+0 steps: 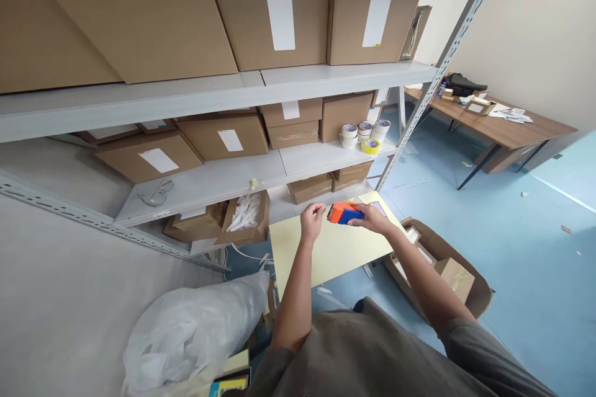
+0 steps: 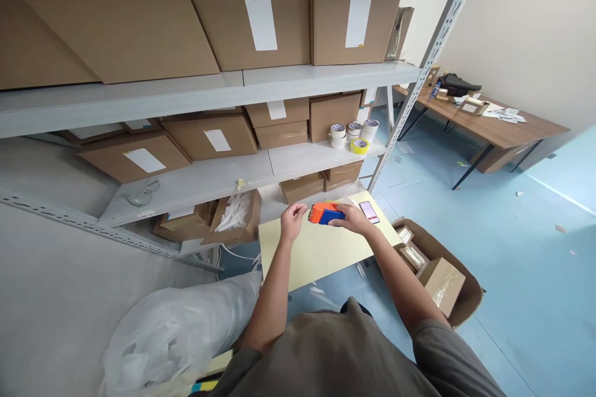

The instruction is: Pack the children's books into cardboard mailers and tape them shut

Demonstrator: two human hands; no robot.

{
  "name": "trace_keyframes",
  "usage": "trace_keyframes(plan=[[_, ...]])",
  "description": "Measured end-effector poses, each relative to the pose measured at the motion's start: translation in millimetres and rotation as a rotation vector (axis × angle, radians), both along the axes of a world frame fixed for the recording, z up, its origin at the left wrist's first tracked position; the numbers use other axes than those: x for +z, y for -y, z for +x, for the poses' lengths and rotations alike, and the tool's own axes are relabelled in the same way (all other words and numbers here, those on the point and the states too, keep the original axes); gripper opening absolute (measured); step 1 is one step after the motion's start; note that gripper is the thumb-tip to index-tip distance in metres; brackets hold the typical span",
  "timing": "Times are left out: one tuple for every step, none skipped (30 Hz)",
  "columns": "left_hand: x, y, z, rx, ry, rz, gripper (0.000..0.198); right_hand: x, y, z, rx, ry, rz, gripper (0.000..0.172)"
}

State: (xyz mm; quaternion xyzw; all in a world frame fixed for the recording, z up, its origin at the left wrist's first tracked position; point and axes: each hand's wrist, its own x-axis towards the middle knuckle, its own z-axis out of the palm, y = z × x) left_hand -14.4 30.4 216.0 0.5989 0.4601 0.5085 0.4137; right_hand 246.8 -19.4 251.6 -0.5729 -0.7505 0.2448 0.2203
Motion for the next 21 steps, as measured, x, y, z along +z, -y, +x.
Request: trace_keyframes(plan=[[1.2, 1.1, 1.0, 0.029, -0.013, 0.008, 0.029, 0.9, -0.5, 0.8, -0.014, -0.005, 0.005, 0.053], [2.4, 1.5, 2.7, 0.054, -0.023, 0.014, 0.027, 2.1, -1.6, 2.3, -0.024, -0.009, 0.014, 0.053], [3.6, 1.1, 4.9, 0.073, -0.033, 0.018, 0.027, 3.4, -3.3, 4.4, -0.029, -0.012, 0.025, 0.052], [4.7, -0.2, 7.7, 0.090, -0.045, 0.022, 0.026, 4.8, -5.5, 6.9, -0.031, -0.013, 0.032, 0.052], [5.7, -2.4, 10.7, 0.112, -0.056, 0.030, 0.026, 6.3, -8.3, 9.9, -0.029, -0.015, 0.037, 0.052], [6.7, -5.2, 13.8, 0.141, -0.065, 0.042, 0.027, 7.8, -11.5, 13.3, -0.024, -0.017, 0.036, 0.052], [7.6, -8.6, 16.8, 0.171, -0.074, 0.057, 0.028, 9.1, -15.3, 17.1, -0.014, -0.018, 0.030, 0.052], [8.3, -12.4, 19.8, 0.197, -0.081, 0.073, 0.028, 10.0, -19.6, 21.2, -0.005, -0.019, 0.022, 0.052], [8.9, -16.5, 22.8, 0.217, -0.087, 0.089, 0.029, 10.5, -24.6, 25.8, 0.003, -0.018, 0.016, 0.052], [9.4, -20.5, 25.8, 0.229, -0.097, 0.103, 0.029, 10.4, -30.3, 30.6, 0.011, -0.015, 0.009, 0.052], [9.6, -24.5, 29.0, 0.239, -0.109, 0.112, 0.030, 9.6, -36.8, 35.5, 0.021, -0.010, 0.003, 0.051], [9.8, -28.4, 32.4, 0.256, -0.123, 0.117, 0.032, 8.2, -44.2, 40.3, 0.031, -0.001, -0.001, 0.051], [9.9, -32.0, 36.0, 0.282, -0.138, 0.122, 0.034, 6.1, -52.5, 44.6, 0.036, 0.011, 0.004, 0.050], [10.2, -35.6, 39.8, 0.310, -0.152, 0.130, 0.037, 3.6, -61.9, 48.3, 0.039, 0.025, 0.020, 0.049], [10.8, -39.0, 43.7, 0.331, -0.166, 0.143, 0.040, 0.9, -72.2, 51.1, 0.039, 0.038, 0.048, 0.048], [11.8, -42.3, 47.6, 0.337, -0.179, 0.161, 0.042, -1.8, -83.4, 52.9, 0.034, 0.048, 0.093, 0.047], [13.2, -45.5, 51.4, 0.326, -0.195, 0.180, 0.044, -4.2, -95.5, 53.9, 0.025, 0.056, 0.148, 0.046], [15.0, -48.6, 55.1, 0.306, -0.212, 0.194, 0.045, -6.3, -108.4, 54.1, 0.015, 0.061, 0.205, 0.045], [16.9, -51.5, 58.7, 0.291, -0.224, 0.196, 0.048, -7.8, -122.2, 53.9, 0.008, 0.064, 0.258, 0.043], [18.8, -54.2, 61.9, 0.293, -0.232, 0.185, 0.057, -8.8, -136.8, 53.5, 0.004, 0.067, 0.304, 0.042], [20.4, -56.7, 64.5, 0.315, -0.233, 0.162, 0.069, -9.6, -152.0, 53.2, 0.005, 0.071, 0.340, 0.041]])
